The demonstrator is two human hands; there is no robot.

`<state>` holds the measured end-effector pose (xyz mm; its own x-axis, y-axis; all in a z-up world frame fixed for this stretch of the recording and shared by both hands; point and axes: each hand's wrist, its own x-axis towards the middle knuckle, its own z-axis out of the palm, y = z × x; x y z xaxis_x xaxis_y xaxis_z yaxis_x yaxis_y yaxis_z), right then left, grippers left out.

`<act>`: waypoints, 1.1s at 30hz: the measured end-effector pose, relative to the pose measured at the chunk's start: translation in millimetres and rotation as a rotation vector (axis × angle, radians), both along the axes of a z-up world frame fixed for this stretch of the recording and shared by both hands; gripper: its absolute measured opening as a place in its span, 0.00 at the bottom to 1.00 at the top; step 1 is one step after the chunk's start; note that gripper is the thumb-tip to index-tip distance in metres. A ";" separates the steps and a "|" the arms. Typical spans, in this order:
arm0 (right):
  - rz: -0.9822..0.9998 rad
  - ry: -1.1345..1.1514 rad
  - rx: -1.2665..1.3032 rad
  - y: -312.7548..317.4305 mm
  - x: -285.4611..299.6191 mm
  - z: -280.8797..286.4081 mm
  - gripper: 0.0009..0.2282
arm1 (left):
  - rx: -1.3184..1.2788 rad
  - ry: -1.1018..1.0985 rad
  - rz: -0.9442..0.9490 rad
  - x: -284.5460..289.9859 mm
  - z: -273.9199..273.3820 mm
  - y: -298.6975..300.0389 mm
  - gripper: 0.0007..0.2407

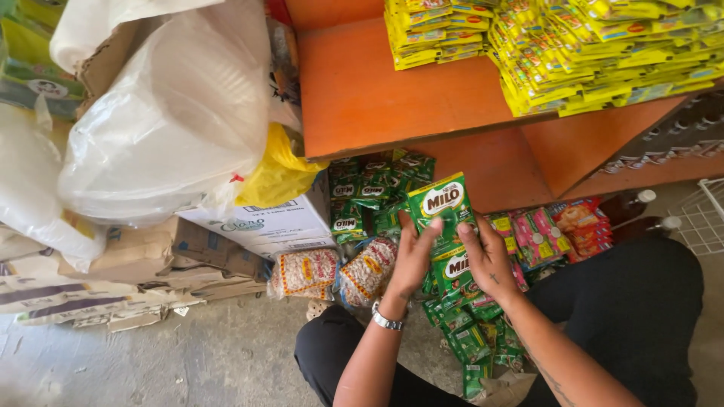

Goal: Organizing and stacking small seasoning and beverage powder packets on a store shelf.

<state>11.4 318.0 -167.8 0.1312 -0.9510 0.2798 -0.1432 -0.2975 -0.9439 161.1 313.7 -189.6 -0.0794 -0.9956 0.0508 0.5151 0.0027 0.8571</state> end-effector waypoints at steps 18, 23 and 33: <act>-0.004 -0.675 0.586 -21.7 -87.5 -41.7 0.22 | -0.102 -0.584 0.084 -81.8 -48.1 35.2 0.13; 0.209 -0.797 0.668 -25.6 -113.2 -65.5 0.35 | -0.216 -0.515 -0.008 -72.5 -4.3 46.0 0.14; 0.310 -0.385 0.206 -5.0 -89.3 -0.5 0.31 | -0.140 -0.120 0.057 -80.0 -5.2 41.7 0.16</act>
<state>-77.9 313.0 -168.3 0.3393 -0.9244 0.1742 0.2900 -0.0734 -0.9542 81.1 355.4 -194.8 -0.0373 -0.9824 0.1832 0.4052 0.1527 0.9014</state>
